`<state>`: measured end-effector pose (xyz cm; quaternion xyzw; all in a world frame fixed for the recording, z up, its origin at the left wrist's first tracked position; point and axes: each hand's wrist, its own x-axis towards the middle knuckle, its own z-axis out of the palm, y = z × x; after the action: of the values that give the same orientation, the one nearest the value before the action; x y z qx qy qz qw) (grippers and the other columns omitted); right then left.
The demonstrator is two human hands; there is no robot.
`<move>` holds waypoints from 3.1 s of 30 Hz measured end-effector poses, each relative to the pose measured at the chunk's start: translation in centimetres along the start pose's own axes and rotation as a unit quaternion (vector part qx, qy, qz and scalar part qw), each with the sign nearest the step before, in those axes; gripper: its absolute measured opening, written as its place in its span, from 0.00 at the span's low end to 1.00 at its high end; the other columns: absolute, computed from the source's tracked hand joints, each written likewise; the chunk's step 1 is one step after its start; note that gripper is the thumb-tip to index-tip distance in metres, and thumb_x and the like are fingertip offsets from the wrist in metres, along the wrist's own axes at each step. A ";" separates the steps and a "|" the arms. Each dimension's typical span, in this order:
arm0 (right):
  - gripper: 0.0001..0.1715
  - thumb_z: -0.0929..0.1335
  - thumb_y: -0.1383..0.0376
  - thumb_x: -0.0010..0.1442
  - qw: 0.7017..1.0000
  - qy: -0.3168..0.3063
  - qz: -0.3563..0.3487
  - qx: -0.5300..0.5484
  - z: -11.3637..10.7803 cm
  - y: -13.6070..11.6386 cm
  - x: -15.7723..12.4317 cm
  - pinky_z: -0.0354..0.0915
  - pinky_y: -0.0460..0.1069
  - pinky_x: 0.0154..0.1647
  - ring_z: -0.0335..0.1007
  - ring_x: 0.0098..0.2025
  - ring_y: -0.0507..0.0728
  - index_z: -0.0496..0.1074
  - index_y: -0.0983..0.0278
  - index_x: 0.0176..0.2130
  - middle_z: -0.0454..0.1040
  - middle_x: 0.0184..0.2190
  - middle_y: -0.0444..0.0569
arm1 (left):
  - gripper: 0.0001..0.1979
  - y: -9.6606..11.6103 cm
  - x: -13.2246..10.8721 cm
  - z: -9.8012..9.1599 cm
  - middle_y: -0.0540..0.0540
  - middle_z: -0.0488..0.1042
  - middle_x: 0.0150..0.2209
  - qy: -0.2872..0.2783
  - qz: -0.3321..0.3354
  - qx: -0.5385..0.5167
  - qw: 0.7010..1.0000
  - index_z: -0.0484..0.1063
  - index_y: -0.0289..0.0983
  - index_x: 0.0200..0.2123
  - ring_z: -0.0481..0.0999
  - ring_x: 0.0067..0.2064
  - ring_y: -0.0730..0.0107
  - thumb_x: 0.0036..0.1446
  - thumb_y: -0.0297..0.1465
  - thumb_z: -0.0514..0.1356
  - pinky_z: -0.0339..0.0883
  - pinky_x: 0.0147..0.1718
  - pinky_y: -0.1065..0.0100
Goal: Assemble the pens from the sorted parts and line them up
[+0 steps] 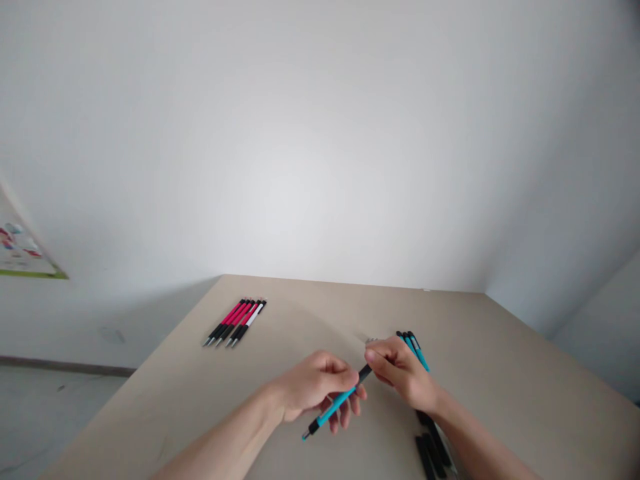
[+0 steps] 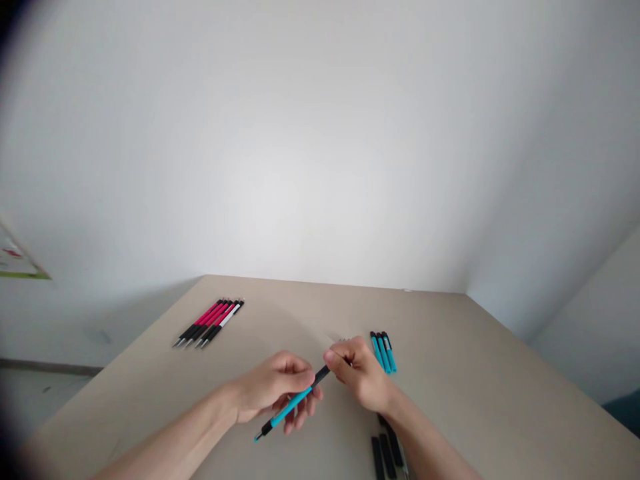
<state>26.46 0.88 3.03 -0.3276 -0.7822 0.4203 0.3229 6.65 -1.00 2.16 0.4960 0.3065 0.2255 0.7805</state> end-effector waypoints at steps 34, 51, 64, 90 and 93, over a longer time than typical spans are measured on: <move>0.34 0.57 0.44 0.63 0.994 -0.043 -0.093 -0.046 -0.7 -0.9 -0.2 0.45 0.47 0.23 0.46 0.19 0.48 0.50 0.63 0.17 0.50 0.15 0.39 | 0.17 0.5 -0.3 0.8 0.48 0.73 0.21 -0.011 -0.055 -0.104 0.993 0.70 0.31 0.24 0.72 0.20 0.73 0.34 0.33 0.73 0.64 0.18 0.74; 0.25 0.69 0.47 0.55 0.992 0.038 -0.018 -0.118 0.2 -0.8 -0.4 0.47 0.45 0.21 0.48 0.20 0.49 0.67 0.65 0.41 0.56 0.18 0.36 | 0.19 1.2 0.4 0.6 0.51 0.69 0.21 0.249 0.126 -0.021 0.960 0.64 0.35 0.25 0.69 0.21 0.74 0.41 0.42 0.67 0.62 0.17 0.73; 0.13 0.64 0.71 0.54 0.920 -0.133 -0.162 -0.330 3.4 -2.9 -0.3 0.57 0.47 0.30 0.66 0.29 0.55 0.73 0.62 0.39 0.71 0.25 0.47 | 0.18 0.4 1.0 -0.3 0.50 0.70 0.23 0.213 0.184 -0.070 0.957 0.65 0.34 0.26 0.67 0.22 0.77 0.45 0.41 0.68 0.58 0.18 0.76; 0.20 0.66 0.65 0.58 0.953 -0.113 -0.065 -0.275 3.0 -3.5 -0.3 0.59 0.49 0.40 0.69 0.37 0.57 0.69 0.58 0.51 0.75 0.35 0.46 | 0.12 3.1 -1.4 -6.5 0.47 0.72 0.23 0.500 0.196 0.250 0.806 0.72 0.34 0.25 0.69 0.24 0.71 0.48 0.38 0.60 0.59 0.21 0.74; 0.18 0.66 0.66 0.58 0.957 -0.108 -0.056 -0.264 3.0 -3.0 -0.3 0.60 0.49 0.42 0.69 0.38 0.56 0.70 0.58 0.50 0.76 0.35 0.46 | 0.13 4.8 -3.7 -9.7 0.49 0.71 0.19 0.551 0.163 0.299 0.761 0.72 0.35 0.23 0.68 0.20 0.71 0.50 0.38 0.56 0.57 0.18 0.73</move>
<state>23.56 -1.95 4.28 -0.3095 -0.9125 0.2133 0.1617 -3.01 4.65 4.34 0.5369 0.6506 0.4804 0.2402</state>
